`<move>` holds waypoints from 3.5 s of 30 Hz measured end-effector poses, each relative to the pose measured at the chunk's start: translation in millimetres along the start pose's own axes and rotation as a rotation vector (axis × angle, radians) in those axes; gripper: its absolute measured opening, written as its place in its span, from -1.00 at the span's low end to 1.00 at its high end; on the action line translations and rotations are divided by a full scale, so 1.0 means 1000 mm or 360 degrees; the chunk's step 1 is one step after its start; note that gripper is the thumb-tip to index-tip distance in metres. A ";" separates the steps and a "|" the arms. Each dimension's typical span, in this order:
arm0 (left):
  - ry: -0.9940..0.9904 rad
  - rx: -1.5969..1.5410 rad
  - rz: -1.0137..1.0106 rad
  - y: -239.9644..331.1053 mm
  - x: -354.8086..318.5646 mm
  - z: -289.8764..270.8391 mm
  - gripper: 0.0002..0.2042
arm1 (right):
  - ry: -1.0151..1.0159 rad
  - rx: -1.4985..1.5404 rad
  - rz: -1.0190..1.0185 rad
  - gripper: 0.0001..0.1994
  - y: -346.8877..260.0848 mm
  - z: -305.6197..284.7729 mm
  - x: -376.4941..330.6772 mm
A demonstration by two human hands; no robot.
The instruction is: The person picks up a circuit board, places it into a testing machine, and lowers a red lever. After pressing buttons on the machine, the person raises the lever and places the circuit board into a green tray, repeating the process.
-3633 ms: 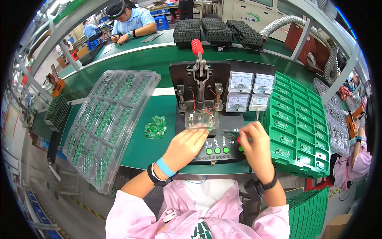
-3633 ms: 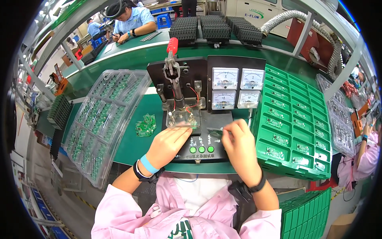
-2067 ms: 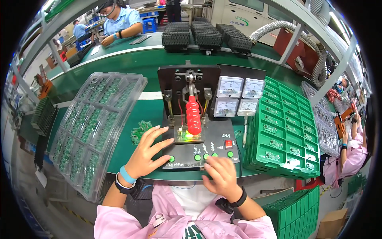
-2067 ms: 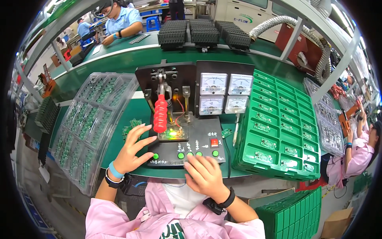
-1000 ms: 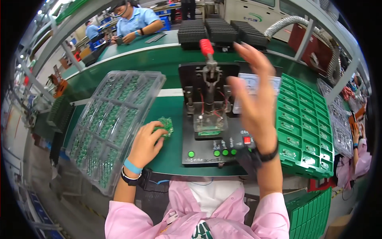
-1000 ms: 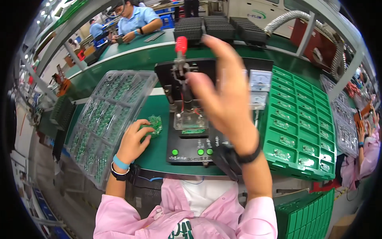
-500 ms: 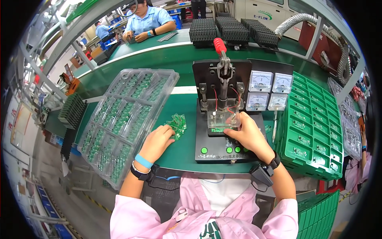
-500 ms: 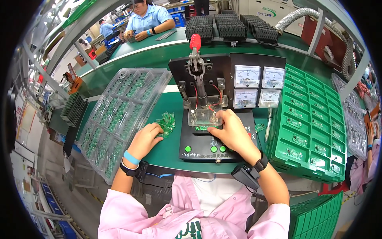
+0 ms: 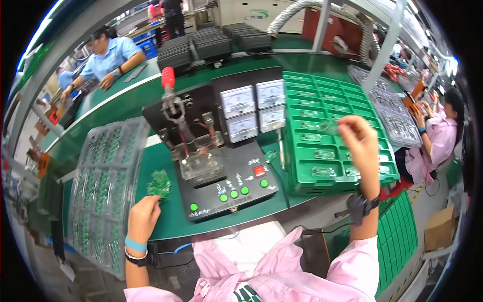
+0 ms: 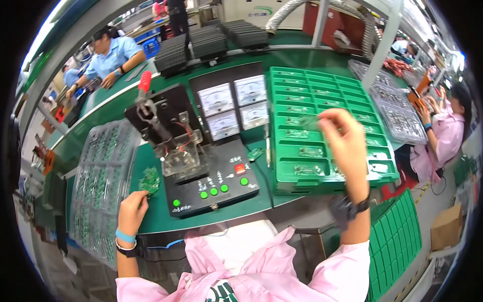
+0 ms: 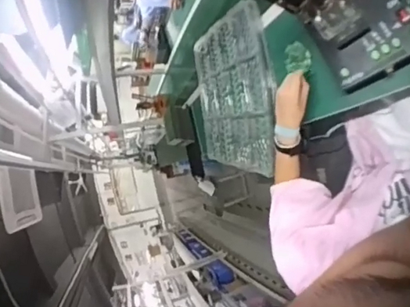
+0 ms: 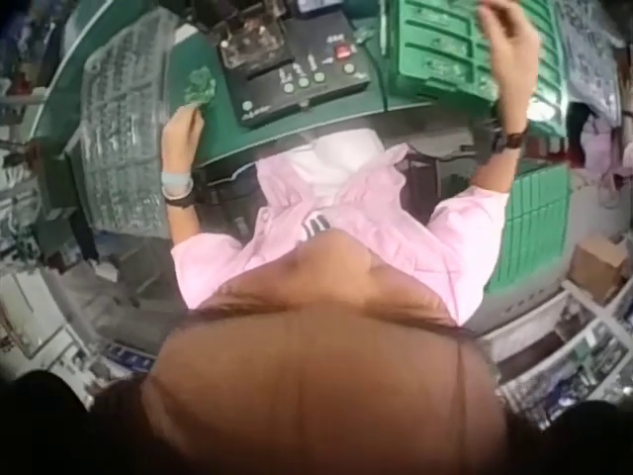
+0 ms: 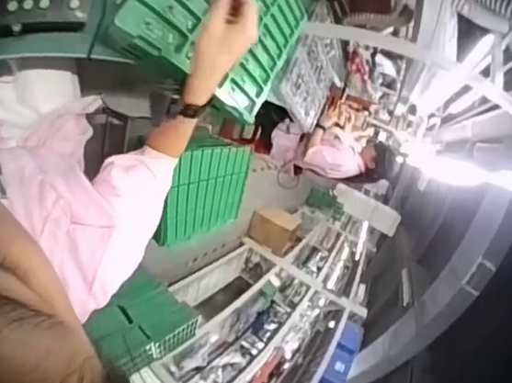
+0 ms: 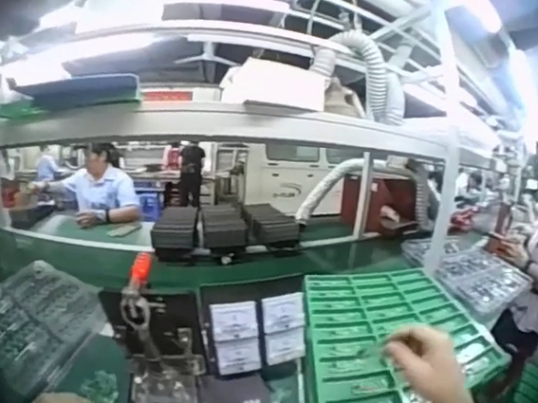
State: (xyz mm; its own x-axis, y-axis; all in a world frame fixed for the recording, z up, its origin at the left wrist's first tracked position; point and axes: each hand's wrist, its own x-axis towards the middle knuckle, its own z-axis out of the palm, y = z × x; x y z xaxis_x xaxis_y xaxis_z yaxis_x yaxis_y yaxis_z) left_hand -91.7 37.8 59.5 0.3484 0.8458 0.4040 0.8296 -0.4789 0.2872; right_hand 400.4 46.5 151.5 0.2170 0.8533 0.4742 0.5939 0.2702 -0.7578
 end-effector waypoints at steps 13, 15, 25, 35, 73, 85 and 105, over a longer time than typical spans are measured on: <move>0.0091 0.0266 0.0600 0.098 0.065 0.044 -0.70 | 0.0213 -0.0838 -0.0606 -0.86 0.029 -0.018 0.006; 0.0163 0.0300 0.0662 0.097 0.066 0.050 -0.70 | 0.0079 -0.0704 -0.0748 -0.84 0.003 0.006 0.005; -0.0096 0.0056 0.0411 0.124 0.039 0.043 -0.53 | -0.0186 0.0078 -0.1374 -0.49 -0.128 0.172 0.054; 0.0462 0.0029 0.0192 0.088 -0.029 0.077 -0.51 | -0.0482 0.0654 -0.1323 -0.62 -0.071 0.166 -0.045; 0.0758 0.0146 0.0121 0.092 -0.026 0.095 -0.61 | -0.0559 -0.0183 -0.1388 -0.61 -0.074 0.203 -0.057; 0.0534 -0.0233 -0.0019 0.081 -0.037 0.058 -0.68 | -0.0203 0.0646 -0.1014 -0.52 -0.152 0.209 0.033; 0.0020 0.0217 -0.0130 0.013 -0.012 -0.013 -0.79 | -0.1059 0.0062 -0.0101 -0.67 -0.047 0.201 -0.035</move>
State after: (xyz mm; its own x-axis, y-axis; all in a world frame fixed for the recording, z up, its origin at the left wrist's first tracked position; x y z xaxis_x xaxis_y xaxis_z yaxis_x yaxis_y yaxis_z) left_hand -91.0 18.6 69.7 0.2724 0.8773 0.3952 0.9069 -0.3713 0.1992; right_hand 208.9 93.2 80.6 -0.3489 0.9251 0.1500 0.5588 0.3339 -0.7591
